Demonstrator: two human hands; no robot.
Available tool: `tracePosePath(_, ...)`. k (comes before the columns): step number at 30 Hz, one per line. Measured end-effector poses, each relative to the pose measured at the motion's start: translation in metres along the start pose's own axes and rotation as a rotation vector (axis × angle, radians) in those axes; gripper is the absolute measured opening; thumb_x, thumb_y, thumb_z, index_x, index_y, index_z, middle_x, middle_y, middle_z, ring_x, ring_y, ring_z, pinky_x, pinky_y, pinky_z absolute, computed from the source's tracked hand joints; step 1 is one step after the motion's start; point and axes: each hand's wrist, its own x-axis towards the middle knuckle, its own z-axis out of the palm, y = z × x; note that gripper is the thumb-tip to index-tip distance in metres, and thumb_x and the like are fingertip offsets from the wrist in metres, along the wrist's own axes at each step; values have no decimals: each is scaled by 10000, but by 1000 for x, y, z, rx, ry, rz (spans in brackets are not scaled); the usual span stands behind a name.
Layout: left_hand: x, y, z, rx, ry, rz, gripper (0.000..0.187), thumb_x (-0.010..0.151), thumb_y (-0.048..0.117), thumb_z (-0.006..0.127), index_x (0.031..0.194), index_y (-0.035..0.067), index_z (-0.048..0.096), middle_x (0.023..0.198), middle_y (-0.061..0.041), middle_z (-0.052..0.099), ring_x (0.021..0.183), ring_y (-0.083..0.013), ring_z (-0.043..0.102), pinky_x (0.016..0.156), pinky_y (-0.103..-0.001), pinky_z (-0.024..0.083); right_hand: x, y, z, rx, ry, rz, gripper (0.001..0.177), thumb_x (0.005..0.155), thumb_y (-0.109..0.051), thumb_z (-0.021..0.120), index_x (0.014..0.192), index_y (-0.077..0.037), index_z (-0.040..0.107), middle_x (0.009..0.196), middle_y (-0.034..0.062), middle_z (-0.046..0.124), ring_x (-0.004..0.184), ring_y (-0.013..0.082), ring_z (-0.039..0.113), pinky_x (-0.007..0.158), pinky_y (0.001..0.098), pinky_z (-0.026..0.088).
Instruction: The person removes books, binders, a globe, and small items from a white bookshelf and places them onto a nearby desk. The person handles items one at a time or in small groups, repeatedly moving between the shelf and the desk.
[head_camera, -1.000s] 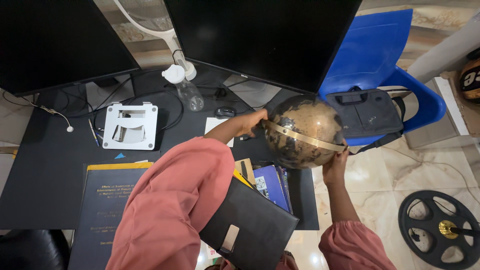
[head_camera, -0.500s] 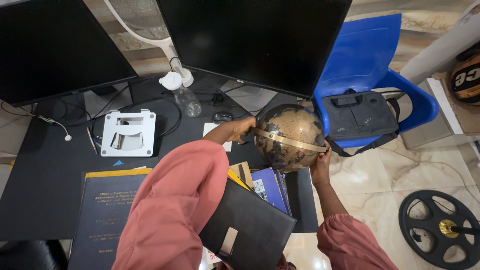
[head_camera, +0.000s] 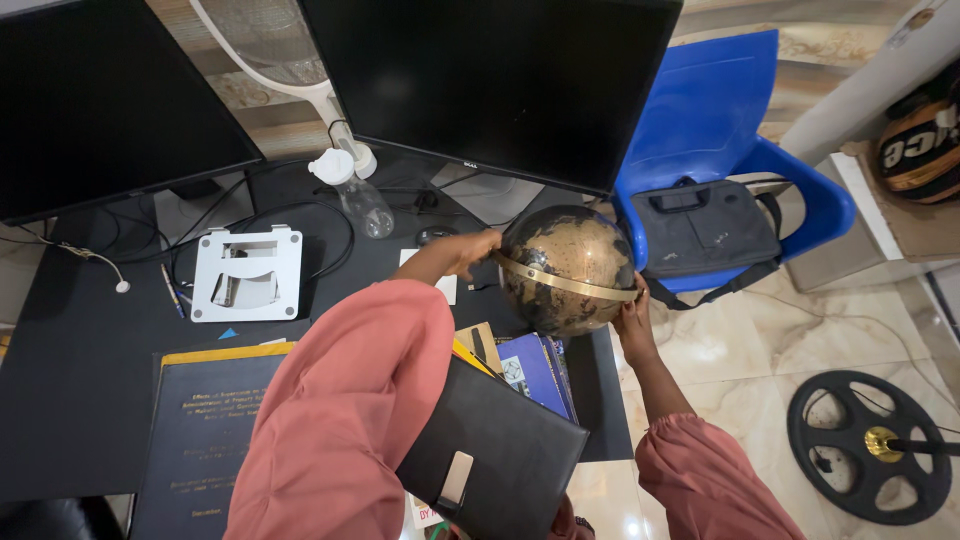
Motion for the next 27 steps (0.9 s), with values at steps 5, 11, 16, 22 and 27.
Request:
tracePosePath(5, -32, 38, 2, 226, 14, 54, 739, 903, 476, 398, 1572, 171, 332, 1671, -187, 254, 1554, -374, 190, 1204, -618, 233, -11, -23, 6, -169, 40, -26, 949, 937, -593, 589, 1642, -243, 59, 1659, 98, 236, 1467, 288, 357, 1075, 475, 455)
tracePosePath(11, -159, 80, 30, 727, 131, 608, 842, 990, 496, 418, 1590, -17, 127, 1652, -251, 204, 1541, -398, 204, 1242, -427, 210, -66, -62, 35, -195, 257, -134, 972, 939, -611, 539, 1644, -202, 10, 1683, 145, 225, 1515, 334, 310, 1072, 498, 455)
tracePosePath(16, -319, 51, 87, 904, 228, 1081, 839, 965, 329, 619, 1576, -61, 197, 1622, -313, 254, 1516, -448, 239, 1239, -452, 207, -167, -106, 77, -156, 342, -269, 906, 971, -640, 469, 1640, -127, 137, 1685, 164, 255, 1552, 358, 270, 1105, 520, 433)
tracePosePath(22, -423, -27, 187, 697, -23, 1327, 830, 974, 320, 622, 1589, -76, 228, 1645, -321, 296, 1559, -451, 267, 1263, -476, 227, -297, -130, 134, 13, 429, -438, 908, 946, -670, 510, 1584, -75, 257, 1661, 172, 317, 1541, 342, 302, 1120, 535, 395)
tracePosePath(27, -420, -68, 308, 555, -487, 1302, 883, 1027, 443, 547, 1610, -118, 193, 1640, -367, 292, 1571, -468, 262, 1261, -470, 264, -418, -140, 171, -3, 571, -533, 966, 913, -697, 575, 1590, -72, 285, 1666, 190, 322, 1539, 348, 318, 1158, 526, 382)
